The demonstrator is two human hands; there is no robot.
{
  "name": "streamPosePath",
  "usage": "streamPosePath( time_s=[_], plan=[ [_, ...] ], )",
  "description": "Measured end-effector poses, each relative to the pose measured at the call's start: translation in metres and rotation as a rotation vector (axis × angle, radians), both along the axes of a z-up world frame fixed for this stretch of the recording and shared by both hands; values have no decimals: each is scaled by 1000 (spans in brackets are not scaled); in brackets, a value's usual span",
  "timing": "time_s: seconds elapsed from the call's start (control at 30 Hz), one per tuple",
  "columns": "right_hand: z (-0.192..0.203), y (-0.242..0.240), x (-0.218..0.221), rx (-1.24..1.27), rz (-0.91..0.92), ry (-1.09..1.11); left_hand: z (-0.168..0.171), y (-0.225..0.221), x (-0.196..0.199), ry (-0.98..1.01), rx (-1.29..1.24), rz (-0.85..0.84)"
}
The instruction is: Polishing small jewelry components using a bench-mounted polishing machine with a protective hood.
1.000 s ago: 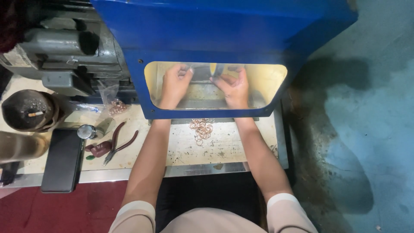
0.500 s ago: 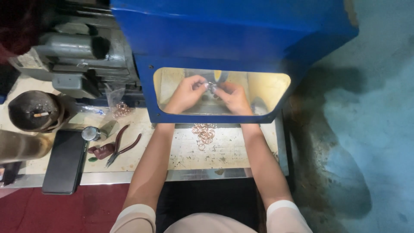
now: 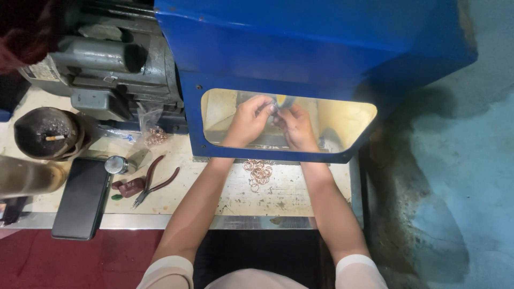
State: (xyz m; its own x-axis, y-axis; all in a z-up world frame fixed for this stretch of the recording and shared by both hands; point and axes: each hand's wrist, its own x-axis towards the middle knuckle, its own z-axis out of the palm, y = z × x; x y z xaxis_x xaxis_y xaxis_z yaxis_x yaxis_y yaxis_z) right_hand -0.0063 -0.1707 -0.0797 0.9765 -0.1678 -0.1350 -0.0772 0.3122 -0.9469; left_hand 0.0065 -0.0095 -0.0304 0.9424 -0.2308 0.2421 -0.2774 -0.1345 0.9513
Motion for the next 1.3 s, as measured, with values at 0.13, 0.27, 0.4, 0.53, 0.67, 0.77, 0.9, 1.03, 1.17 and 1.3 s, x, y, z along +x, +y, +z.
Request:
streamPosePath(
  time_s=[0.13, 0.27, 0.4, 0.53, 0.67, 0.77, 0.9, 1.03, 1.17, 1.3],
  plan=[
    [21, 12, -8, 14, -25, -27, 5, 2, -1, -114, 23, 23],
    [22, 12, -11, 1, 1, -18, -1, 1, -3, -169, 18, 27],
    [25, 13, -14, 30, -13, -31, 10, 5, -6, -178, 15, 12],
    [22, 15, -12, 91, -9, -22, 3, 3, -3, -174, 16, 21],
    [25, 15, -11, 77, 9, -9, 12, 6, -4, -197, 36, 17],
    [27, 15, -15, 105, 41, -10, 17, 15, -3, -105, 16, -55],
    [57, 11, -32, 92, 115, -69, 47, 35, -6, 78, -48, -304],
    [61, 4, -42, 66, 171, -91, 72, 40, -13, 105, -40, -374],
    [68, 4, -46, 102, 207, -137, 67, 40, -9, 102, -44, -430],
    [67, 3, -47, 79, 215, -143, 62, 38, -6, 92, -50, -432]
  ],
)
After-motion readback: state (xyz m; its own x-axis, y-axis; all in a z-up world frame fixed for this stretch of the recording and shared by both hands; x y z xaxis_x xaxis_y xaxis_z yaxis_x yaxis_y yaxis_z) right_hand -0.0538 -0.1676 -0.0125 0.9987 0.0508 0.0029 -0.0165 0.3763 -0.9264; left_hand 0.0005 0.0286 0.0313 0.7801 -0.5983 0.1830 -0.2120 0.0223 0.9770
